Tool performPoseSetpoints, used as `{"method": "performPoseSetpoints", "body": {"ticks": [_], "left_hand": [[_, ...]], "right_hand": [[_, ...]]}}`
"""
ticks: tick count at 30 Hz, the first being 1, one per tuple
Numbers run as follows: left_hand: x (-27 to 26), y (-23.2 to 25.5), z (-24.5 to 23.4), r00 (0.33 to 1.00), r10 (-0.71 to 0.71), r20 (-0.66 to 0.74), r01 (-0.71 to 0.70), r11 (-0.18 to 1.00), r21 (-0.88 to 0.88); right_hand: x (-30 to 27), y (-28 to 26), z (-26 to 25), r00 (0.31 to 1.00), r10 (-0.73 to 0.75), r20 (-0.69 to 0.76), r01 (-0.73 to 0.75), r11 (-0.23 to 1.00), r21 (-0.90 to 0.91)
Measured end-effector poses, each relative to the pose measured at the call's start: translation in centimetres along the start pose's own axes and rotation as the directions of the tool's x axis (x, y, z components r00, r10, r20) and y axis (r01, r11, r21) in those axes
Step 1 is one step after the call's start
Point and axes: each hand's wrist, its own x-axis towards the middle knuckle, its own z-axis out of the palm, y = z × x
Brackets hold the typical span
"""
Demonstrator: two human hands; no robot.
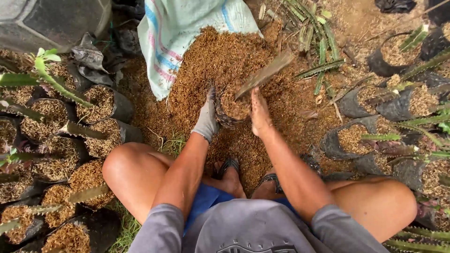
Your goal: Planting cactus cuttings into small plastic bags filled with a soil and rice husk mixture.
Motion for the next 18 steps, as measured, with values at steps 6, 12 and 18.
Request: {"method": "performPoseSetpoints", "body": {"ticks": [6,12,18], "left_hand": [[6.4,-10.5,-1.9,0.923,-0.294,-0.248,0.138,0.855,-0.500],[6.7,-11.9,-4.1,0.939,-0.171,-0.299,0.131,0.980,-0.148],[8.9,-16.1,-7.4,0.967,-0.129,-0.219,0.150,0.986,0.079]], "right_hand": [[2.5,10.3,1.2,0.961,0.232,-0.153,-0.266,0.926,-0.269],[-3.2,-4.8,3.2,0.903,0.388,-0.186,-0.408,0.908,-0.090],[4.9,10.9,-2.0,0.696,0.704,-0.143,-0.714,0.657,-0.242]]}}
